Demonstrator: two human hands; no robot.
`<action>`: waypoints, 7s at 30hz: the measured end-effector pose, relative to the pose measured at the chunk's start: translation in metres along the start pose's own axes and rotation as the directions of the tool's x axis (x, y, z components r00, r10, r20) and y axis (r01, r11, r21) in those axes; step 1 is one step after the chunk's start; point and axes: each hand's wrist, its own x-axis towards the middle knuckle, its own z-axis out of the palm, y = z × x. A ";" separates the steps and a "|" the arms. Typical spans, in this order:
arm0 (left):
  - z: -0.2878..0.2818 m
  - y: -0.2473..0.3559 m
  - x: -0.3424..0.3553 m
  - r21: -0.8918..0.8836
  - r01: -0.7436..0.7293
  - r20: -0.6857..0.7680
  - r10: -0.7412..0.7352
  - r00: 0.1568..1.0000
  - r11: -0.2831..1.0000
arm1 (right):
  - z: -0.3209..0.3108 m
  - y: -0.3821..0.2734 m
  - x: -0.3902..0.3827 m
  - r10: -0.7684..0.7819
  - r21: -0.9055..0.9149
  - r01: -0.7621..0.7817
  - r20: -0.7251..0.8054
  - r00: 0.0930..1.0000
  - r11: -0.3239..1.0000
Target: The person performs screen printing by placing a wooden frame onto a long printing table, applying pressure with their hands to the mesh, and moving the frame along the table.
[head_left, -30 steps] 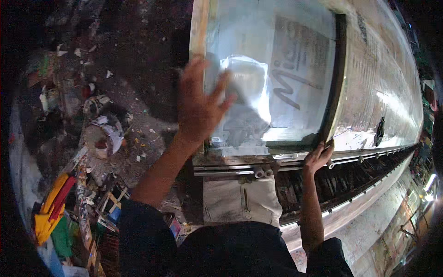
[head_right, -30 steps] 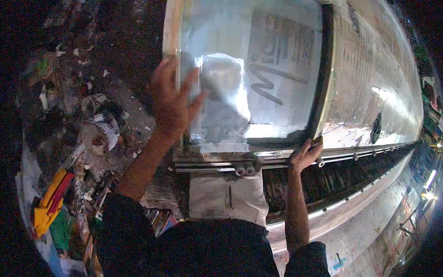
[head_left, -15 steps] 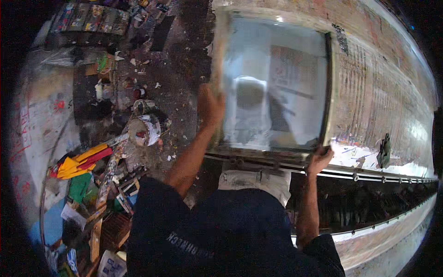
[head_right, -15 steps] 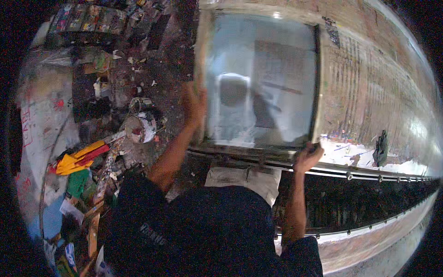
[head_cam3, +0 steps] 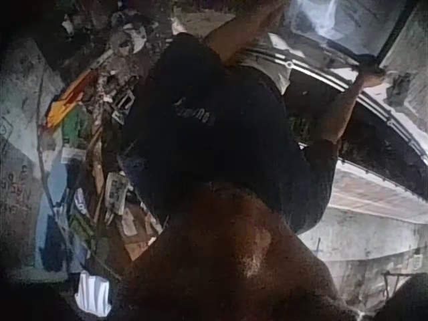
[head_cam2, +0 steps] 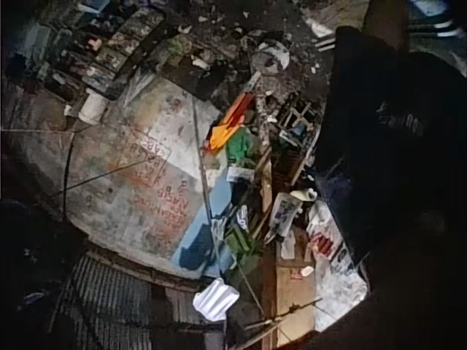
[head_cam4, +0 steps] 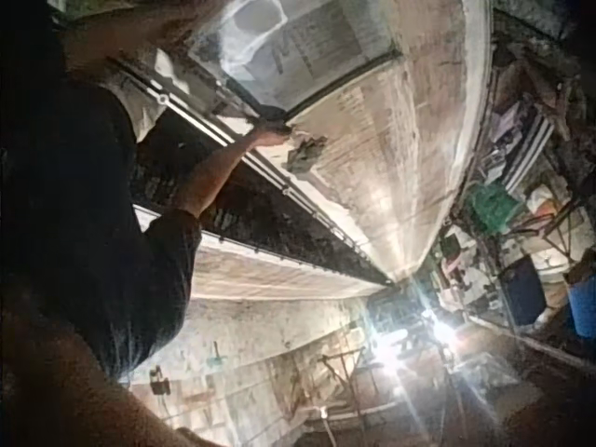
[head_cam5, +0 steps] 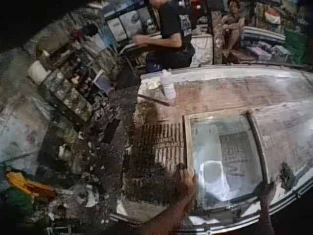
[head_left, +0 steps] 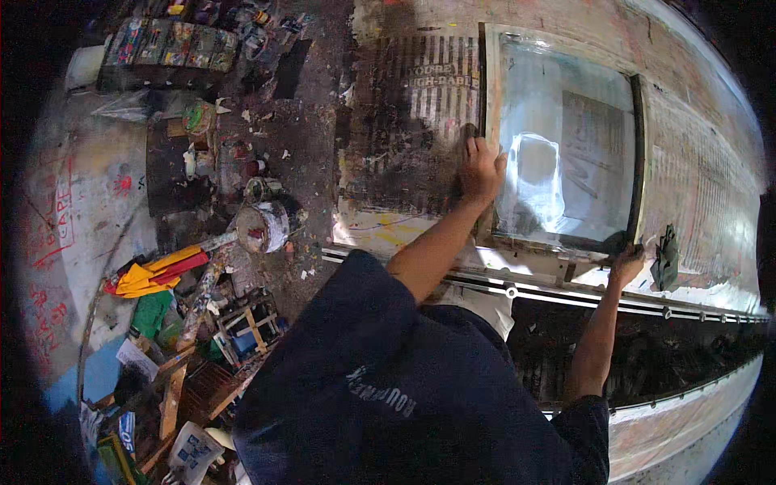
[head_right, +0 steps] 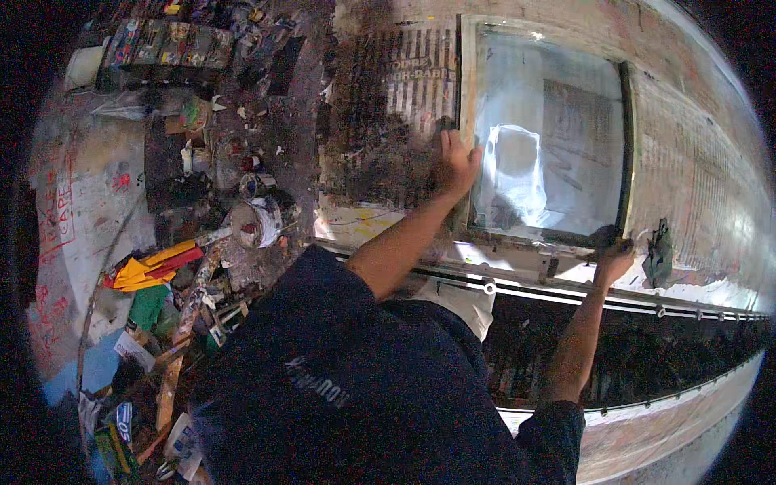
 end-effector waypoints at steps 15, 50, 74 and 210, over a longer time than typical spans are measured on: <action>-0.256 -0.242 0.006 0.440 0.592 -0.156 -0.592 0.791 0.675 | 0.076 -0.433 -0.259 -0.140 0.562 -0.184 0.483 0.864 0.806; -0.238 -0.291 0.086 0.255 0.519 0.068 -0.551 0.832 0.816 | 0.113 -0.489 -0.270 0.337 -0.168 -0.299 0.606 0.720 0.939; -0.264 -0.256 0.096 0.354 0.510 0.270 -0.608 0.747 0.784 | 0.126 -0.475 -0.260 0.252 -0.137 -0.215 0.634 0.731 0.967; -0.265 -0.261 0.019 0.364 -0.567 0.720 0.163 0.675 0.739 | 0.048 -0.298 -0.316 0.176 0.122 -0.168 -0.060 0.982 0.978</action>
